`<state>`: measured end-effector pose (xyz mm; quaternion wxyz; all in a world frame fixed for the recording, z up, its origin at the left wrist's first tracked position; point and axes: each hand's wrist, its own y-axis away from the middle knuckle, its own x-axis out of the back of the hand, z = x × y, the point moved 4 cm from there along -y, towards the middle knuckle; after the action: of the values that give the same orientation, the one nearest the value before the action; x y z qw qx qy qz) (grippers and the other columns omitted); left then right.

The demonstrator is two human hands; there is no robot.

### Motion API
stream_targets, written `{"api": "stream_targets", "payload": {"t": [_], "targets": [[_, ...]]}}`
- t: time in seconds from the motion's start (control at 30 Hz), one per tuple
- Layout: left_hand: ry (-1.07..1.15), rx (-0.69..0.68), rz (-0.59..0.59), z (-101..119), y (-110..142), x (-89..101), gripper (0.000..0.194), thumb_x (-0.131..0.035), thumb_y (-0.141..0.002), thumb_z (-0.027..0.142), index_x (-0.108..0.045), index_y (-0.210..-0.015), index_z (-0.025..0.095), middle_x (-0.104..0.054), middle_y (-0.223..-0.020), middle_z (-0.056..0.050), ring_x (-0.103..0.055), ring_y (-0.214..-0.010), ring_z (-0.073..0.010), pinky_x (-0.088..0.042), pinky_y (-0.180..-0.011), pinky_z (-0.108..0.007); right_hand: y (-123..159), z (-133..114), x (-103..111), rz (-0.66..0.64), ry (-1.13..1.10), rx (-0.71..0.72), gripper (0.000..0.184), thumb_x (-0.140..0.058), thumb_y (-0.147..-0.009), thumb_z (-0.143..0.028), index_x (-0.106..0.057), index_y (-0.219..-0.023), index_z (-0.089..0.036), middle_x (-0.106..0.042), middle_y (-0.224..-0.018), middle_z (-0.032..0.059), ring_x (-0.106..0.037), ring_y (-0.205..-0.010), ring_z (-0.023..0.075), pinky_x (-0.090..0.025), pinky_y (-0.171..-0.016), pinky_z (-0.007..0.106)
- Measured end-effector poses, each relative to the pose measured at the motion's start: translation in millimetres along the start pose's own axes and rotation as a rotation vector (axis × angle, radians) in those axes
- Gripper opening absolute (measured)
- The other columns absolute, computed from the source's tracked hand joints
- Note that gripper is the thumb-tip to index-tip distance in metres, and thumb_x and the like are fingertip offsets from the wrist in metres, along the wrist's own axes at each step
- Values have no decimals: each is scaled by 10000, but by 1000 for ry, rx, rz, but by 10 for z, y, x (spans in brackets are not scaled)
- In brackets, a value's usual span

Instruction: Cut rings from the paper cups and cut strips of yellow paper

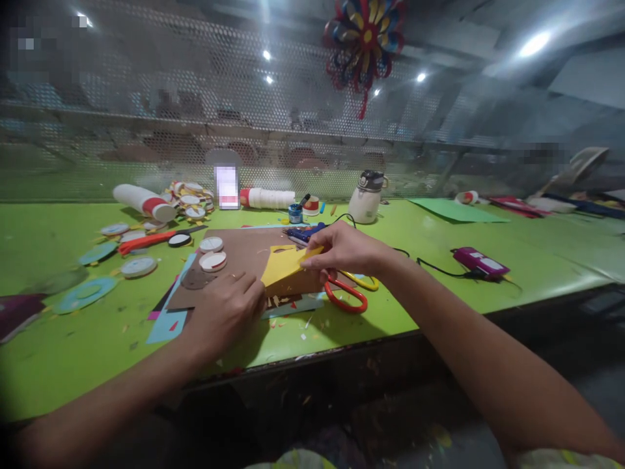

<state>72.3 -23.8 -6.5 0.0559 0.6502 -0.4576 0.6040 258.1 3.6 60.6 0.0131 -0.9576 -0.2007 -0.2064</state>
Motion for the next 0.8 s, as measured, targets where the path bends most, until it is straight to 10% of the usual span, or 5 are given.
{"api": "stream_targets", "payload": {"t": [0.23, 0.53, 0.67, 0.8], "targets": [[-92, -31, 83, -25, -27, 127, 174, -462, -818, 95, -566, -705, 179, -584, -669, -71, -543, -631, -242, -336, -565, -350, -16, 143, -35, 246, -102, 53, 154, -729, -641, -260, -637, -587, -148, -668, -527, 23, -579, -457, 102, -472, -478, 231], [206, 10, -237, -355, -124, 364, 183, -444, -846, 207, -580, -727, 176, -612, -791, -55, -552, -659, -175, -352, -575, -290, 145, -284, 211, 575, 152, 409, 98, -666, -760, -286, -682, -764, -189, -635, -802, 32, -582, -775, 171, -454, -693, 314], [323, -128, -292, -457, -188, 568, 174, -436, -853, 198, -536, -711, 182, -586, -765, -26, -483, -600, -127, -332, -559, -262, 280, -686, -141, 307, 770, 716, 319, -662, -806, -255, -650, -1121, -209, -581, -1196, 98, -467, -1142, 252, -350, -946, 427], [349, -201, -216, -453, -254, 776, 187, -419, -862, 199, -505, -697, 187, -533, -697, -12, -400, -546, -115, -285, -517, -265, 188, -756, -523, 13, 1237, 725, 178, -598, -867, -263, -686, -965, -143, -667, -939, 114, -527, -916, 262, -351, -817, 448]]}}
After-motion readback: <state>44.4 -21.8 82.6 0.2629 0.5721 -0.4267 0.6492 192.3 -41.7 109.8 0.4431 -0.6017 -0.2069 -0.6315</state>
